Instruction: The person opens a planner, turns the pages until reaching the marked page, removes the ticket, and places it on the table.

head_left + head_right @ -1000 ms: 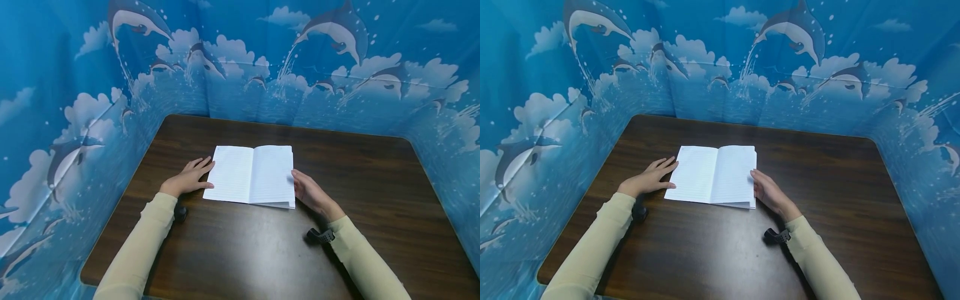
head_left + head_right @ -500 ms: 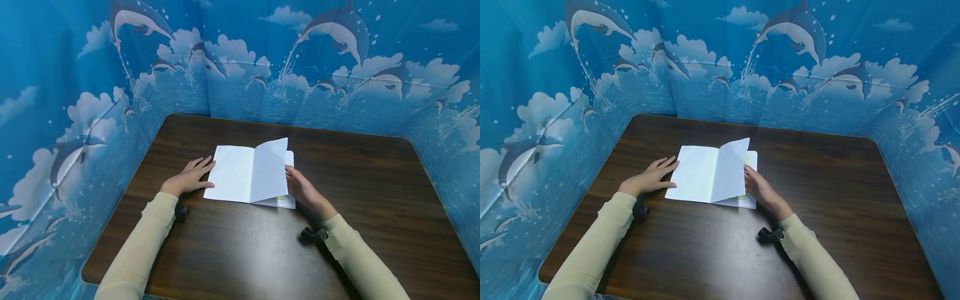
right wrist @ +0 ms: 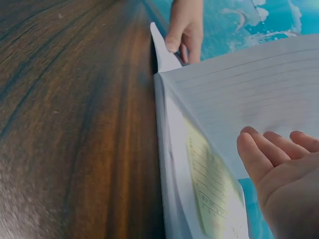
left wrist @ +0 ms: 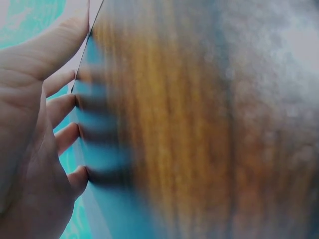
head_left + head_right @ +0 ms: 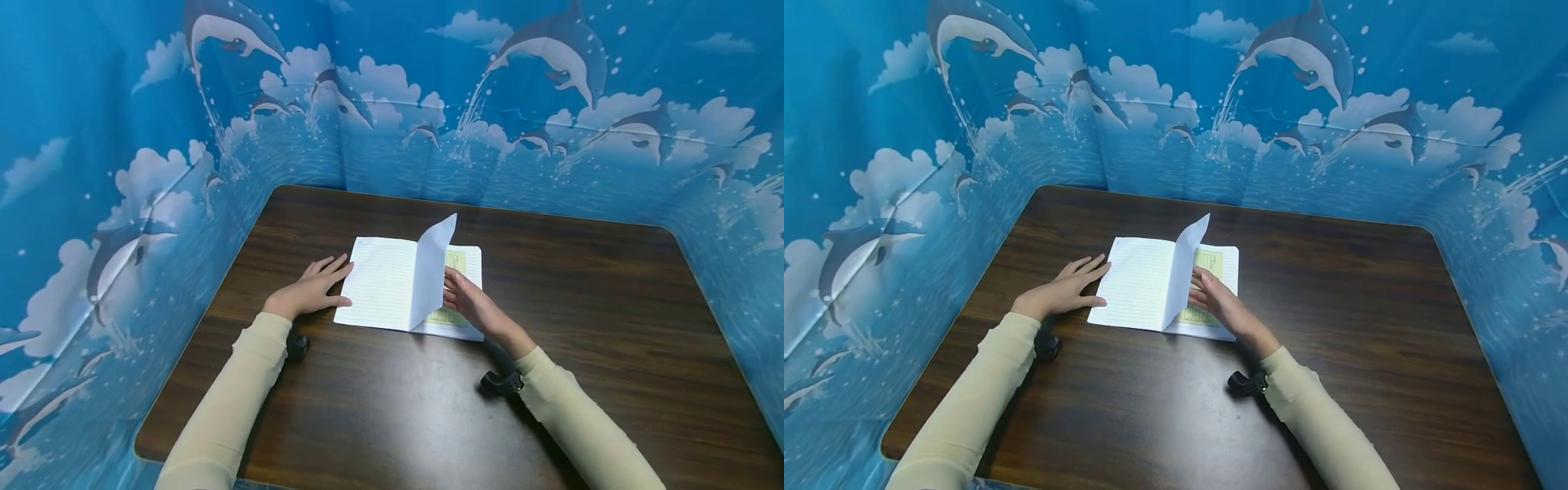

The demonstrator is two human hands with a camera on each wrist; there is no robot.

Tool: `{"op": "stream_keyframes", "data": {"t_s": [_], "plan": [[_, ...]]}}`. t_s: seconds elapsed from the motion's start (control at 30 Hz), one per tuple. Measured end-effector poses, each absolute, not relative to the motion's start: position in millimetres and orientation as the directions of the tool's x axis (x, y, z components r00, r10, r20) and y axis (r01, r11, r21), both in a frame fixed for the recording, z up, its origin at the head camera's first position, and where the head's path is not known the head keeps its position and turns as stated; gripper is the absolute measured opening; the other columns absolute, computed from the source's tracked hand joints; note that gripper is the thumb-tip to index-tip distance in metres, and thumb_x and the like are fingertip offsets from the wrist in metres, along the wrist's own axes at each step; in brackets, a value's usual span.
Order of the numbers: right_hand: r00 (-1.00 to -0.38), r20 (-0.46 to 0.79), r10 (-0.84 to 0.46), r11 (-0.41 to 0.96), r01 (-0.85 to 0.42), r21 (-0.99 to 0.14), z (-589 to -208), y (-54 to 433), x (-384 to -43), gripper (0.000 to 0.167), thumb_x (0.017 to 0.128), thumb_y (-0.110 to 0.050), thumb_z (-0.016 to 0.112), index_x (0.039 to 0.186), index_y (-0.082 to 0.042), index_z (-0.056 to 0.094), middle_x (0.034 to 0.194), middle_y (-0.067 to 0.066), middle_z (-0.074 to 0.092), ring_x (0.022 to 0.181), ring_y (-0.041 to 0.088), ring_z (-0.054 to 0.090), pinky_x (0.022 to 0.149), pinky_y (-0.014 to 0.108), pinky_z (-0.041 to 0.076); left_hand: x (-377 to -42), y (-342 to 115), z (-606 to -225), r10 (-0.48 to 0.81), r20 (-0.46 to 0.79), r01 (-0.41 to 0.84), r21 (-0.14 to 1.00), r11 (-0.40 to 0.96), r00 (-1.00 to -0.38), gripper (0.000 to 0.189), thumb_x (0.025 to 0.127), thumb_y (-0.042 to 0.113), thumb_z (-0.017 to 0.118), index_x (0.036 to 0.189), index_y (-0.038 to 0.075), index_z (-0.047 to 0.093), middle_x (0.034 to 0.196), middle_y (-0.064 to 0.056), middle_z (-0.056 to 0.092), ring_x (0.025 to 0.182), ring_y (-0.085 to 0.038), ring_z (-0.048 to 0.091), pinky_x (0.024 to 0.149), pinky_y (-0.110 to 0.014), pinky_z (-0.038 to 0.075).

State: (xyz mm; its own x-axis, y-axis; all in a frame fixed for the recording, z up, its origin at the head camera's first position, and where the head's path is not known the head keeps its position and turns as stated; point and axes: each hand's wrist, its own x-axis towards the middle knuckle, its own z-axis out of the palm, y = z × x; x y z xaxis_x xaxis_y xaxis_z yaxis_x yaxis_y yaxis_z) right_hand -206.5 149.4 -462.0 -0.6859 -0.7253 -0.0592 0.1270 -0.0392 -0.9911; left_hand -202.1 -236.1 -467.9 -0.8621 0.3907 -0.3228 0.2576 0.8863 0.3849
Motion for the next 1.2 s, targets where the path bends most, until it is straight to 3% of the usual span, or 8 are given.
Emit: {"op": "stream_keyframes", "data": {"t_s": [0.1,0.2,0.33,0.47,0.7,1.0,1.2], "plan": [[-0.689,-0.044,-0.724,-0.021,0.086,-0.996,-462.4,143.8,-204.6,0.068,0.115,-0.043,0.017,0.167,0.0,0.005,0.173,0.025,0.016,0.158,0.046,0.022,0.128,0.057,0.025,-202.6,-238.3,-468.5,0.392,-0.325,0.255,0.392,0.884,-0.861,0.086,0.101,0.055,0.061,0.168,0.02,0.019,0.178,-0.01,0.008,0.163,-0.041,0.005,0.13,-0.064,0.004],[-0.698,-0.045,-0.715,0.057,0.006,-0.998,-462.1,137.9,-201.4,0.065,0.115,-0.037,0.022,0.167,-0.001,0.008,0.173,0.024,0.016,0.159,0.044,0.024,0.127,0.06,0.024,-201.7,-240.2,-469.0,0.395,-0.315,0.26,0.393,0.882,-0.863,0.081,0.104,0.051,0.059,0.168,0.021,0.02,0.177,-0.011,0.01,0.163,-0.041,0.006,0.131,-0.064,0.005],[-0.708,-0.051,-0.705,0.202,-0.131,-0.971,-462.9,128.3,-198.3,0.061,0.115,-0.032,0.029,0.167,-0.003,0.014,0.174,0.02,0.018,0.16,0.039,0.024,0.129,0.057,0.024,-200.2,-242.1,-469.3,0.391,-0.305,0.264,0.382,0.886,-0.869,0.078,0.105,0.049,0.058,0.168,0.021,0.022,0.177,-0.011,0.012,0.163,-0.041,0.008,0.131,-0.063,0.008],[-0.721,-0.061,-0.69,0.297,-0.206,-0.932,-466.3,120.2,-197.9,0.059,0.115,-0.033,0.035,0.168,-0.013,0.019,0.175,0.01,0.021,0.162,0.03,0.024,0.13,0.053,0.023,-199.4,-243.9,-468.8,0.387,-0.305,0.261,0.381,0.887,-0.87,0.076,0.106,0.049,0.057,0.168,0.02,0.023,0.177,-0.01,0.013,0.164,-0.039,0.008,0.131,-0.061,0.01],[-0.714,-0.013,-0.7,0.354,-0.331,-0.875,-470.3,110.8,-197.9,0.062,0.114,-0.037,0.039,0.169,-0.019,0.016,0.176,0.002,0.017,0.163,0.023,0.017,0.132,0.053,0.02,-197.0,-253.1,-463.5,0.362,-0.278,0.213,0.449,0.868,-0.89,0.073,0.109,0.049,0.05,0.168,0.021,0.02,0.177,-0.005,0.014,0.163,-0.034,0.015,0.13,-0.059,0.021],[-0.658,-0.007,-0.753,0.406,-0.456,-0.792,-473.3,99.3,-199.3,0.065,0.112,-0.044,0.043,0.168,-0.017,0.022,0.177,0.002,0.014,0.165,0.023,0.013,0.131,0.052,0.021,-194.6,-263.3,-450.1,0.305,-0.15,0.22,0.415,0.883,-0.94,0.058,0.112,0.044,0.045,0.163,0.018,0.037,0.166,-0.011,0.043,0.154,-0.033,0.041,0.125,-0.056,0.035],[-0.633,-0.079,-0.77,0.469,-0.478,-0.743,-475.0,90.4,-199.1,0.069,0.11,-0.052,0.043,0.167,-0.018,0.024,0.177,0.002,0.013,0.165,0.026,0.008,0.133,0.051,0.016,-199.0,-260.7,-443.6,0.273,-0.053,0.233,0.386,0.893,-0.961,0.052,0.112,0.034,0.049,0.16,0.015,0.044,0.16,-0.012,0.051,0.148,-0.034,0.047,0.122,-0.057,0.038]]}}
